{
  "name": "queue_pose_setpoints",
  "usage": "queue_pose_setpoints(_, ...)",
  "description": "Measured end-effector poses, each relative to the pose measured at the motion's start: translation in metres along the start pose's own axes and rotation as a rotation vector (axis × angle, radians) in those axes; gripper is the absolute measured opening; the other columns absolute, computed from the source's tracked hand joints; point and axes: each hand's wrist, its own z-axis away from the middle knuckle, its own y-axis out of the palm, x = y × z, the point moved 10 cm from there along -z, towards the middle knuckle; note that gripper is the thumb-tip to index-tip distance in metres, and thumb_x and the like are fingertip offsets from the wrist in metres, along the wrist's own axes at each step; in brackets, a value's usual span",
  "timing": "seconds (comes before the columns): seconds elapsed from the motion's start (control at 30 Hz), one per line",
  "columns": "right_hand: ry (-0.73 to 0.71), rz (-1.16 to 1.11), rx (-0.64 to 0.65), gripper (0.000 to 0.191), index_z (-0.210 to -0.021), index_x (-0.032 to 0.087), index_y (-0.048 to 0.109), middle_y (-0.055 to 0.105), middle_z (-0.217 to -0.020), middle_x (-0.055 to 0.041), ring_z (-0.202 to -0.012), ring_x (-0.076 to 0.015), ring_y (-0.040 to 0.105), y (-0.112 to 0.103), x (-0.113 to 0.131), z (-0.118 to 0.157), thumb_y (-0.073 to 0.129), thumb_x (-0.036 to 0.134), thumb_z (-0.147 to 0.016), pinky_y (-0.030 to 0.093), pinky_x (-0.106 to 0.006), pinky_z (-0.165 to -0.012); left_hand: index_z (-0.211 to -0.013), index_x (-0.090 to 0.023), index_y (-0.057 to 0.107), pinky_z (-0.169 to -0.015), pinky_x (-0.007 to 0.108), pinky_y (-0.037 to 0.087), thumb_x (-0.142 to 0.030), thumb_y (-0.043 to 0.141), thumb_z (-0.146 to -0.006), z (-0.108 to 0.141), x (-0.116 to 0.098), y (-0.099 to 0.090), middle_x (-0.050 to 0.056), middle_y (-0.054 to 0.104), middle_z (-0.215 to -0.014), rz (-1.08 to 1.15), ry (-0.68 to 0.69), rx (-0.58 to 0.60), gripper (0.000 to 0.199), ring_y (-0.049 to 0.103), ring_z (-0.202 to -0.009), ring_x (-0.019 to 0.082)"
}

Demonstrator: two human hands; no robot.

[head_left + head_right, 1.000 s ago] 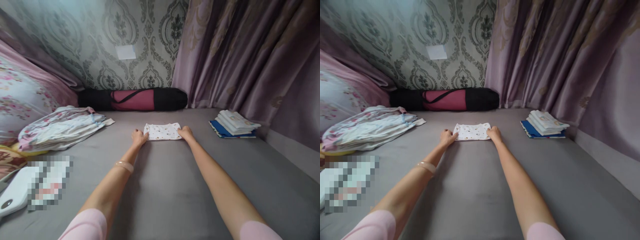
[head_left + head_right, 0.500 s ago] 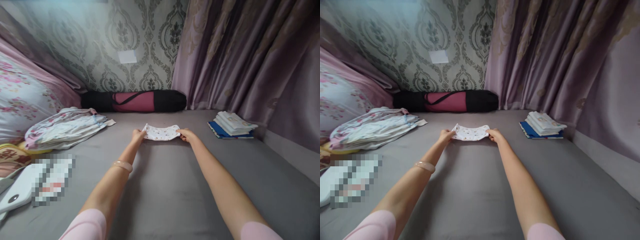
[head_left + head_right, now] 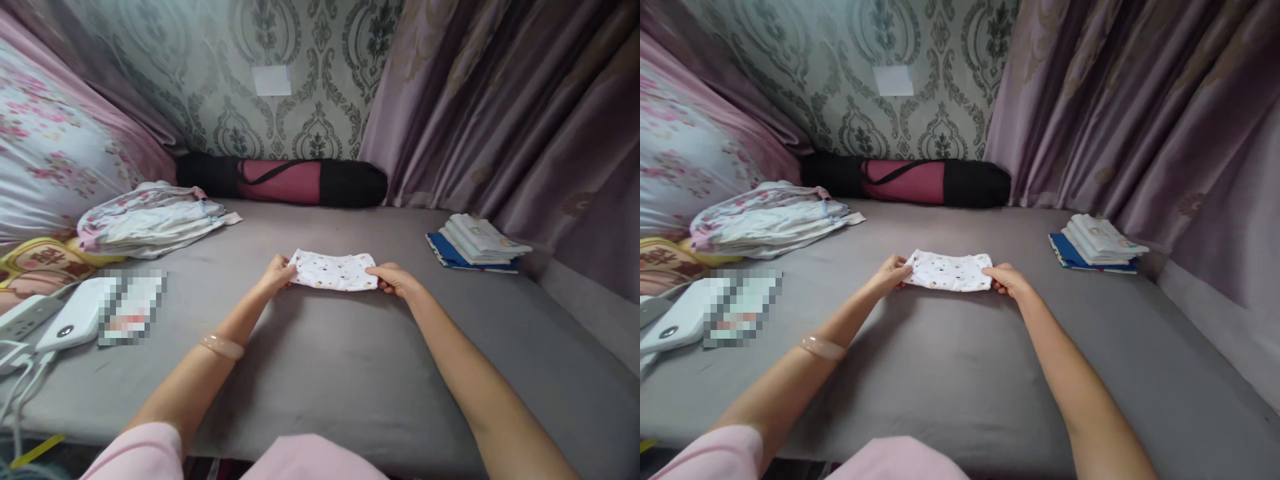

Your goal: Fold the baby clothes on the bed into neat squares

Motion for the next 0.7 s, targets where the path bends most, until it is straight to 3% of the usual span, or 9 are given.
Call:
queue_pose_setpoints(0.07,-0.028,0.113,-0.007,0.028,-0.058,0.017,0.049,0.045,-0.038,0.0057,-0.033,-0.0048,0.036,0.001,0.003,0.005,0.065,0.02,-0.082,0.019,-0.015,-0.031,-0.114,-0.013,0.05,-0.062,0.028,0.049,-0.025,0.05,-0.086,0.009,-0.01,-0.008,0.008,0.066,-0.082,-0.199,0.121,-0.076,0.03,0.063,-0.069,0.019)
queue_pose_setpoints(0.13,-0.078,0.212,-0.052,0.024,-0.06,0.017,0.052,0.049,-0.041,0.0045,-0.036,-0.0065,0.042,-0.001,0.01,0.009,0.064,0.019,-0.081,0.025,-0.015,-0.033,-0.113,-0.014,0.052,-0.079,0.034,0.049,-0.027,0.048,-0.088,0.021,-0.034,-0.016,0.014,0.064,-0.101,-0.404,0.313,-0.235,0.028,0.062,-0.093,0.025)
queue_pose_setpoints(0.2,-0.123,0.259,-0.104,0.02,-0.062,0.016,0.056,0.053,-0.044,0.0034,-0.04,-0.0079,0.048,-0.002,0.016,0.012,0.066,0.019,-0.08,0.031,-0.016,-0.036,-0.112,-0.016,0.055,-0.091,0.038,0.045,-0.027,0.043,-0.091,0.034,-0.06,-0.01,0.015,0.061,-0.11,-0.525,0.535,-0.318,0.026,0.056,-0.106,0.027)
queue_pose_setpoints(0.3,-0.142,0.239,-0.148,0.022,-0.062,0.015,0.058,0.054,-0.046,0.0023,-0.04,-0.009,0.049,-0.003,0.019,0.013,0.068,0.022,-0.08,0.036,-0.018,-0.038,-0.11,-0.018,0.058,-0.097,0.038,0.042,-0.023,0.036,-0.093,0.041,-0.088,0.028,0.012,0.064,-0.109,-0.559,0.805,-0.178,0.028,0.056,-0.107,0.025)
queue_pose_setpoints(0.37,-0.12,0.171,-0.122,0.023,-0.062,0.014,0.058,0.055,-0.046,0.0017,-0.039,-0.0089,0.049,0.0,0.015,0.012,0.069,0.024,-0.08,0.037,-0.018,-0.038,-0.11,-0.017,0.059,-0.098,0.037,0.042,-0.021,0.034,-0.094,0.04,-0.097,0.052,0.011,0.065,-0.11,-0.55,0.904,-0.07,0.03,0.056,-0.109,0.024)
queue_pose_setpoints(0.5,-0.072,-0.022,-0.033,0.016,-0.071,0.012,0.061,0.059,-0.051,0.0013,-0.042,-0.0089,0.051,0.007,0.005,0.01,0.074,0.02,-0.075,0.04,-0.018,-0.038,-0.11,-0.015,0.062,-0.106,0.041,0.037,-0.023,0.032,-0.096,0.031,-0.098,0.076,0.014,0.063,-0.118,-0.568,0.922,-0.006,0.034,0.053,-0.119,0.026)
queue_pose_setpoints(0.7,-0.03,-0.303,0.023,0.001,-0.08,0.013,0.062,0.065,-0.06,-0.0006,-0.049,-0.0096,0.057,0.009,0.0,0.004,0.063,0.012,-0.081,0.044,-0.018,-0.044,-0.134,-0.019,0.048,-0.115,0.049,0.022,-0.037,0.027,-0.098,0.025,-0.081,0.083,0.009,0.046,-0.145,-0.614,0.819,0.069,0.046,0.033,-0.139,0.026)
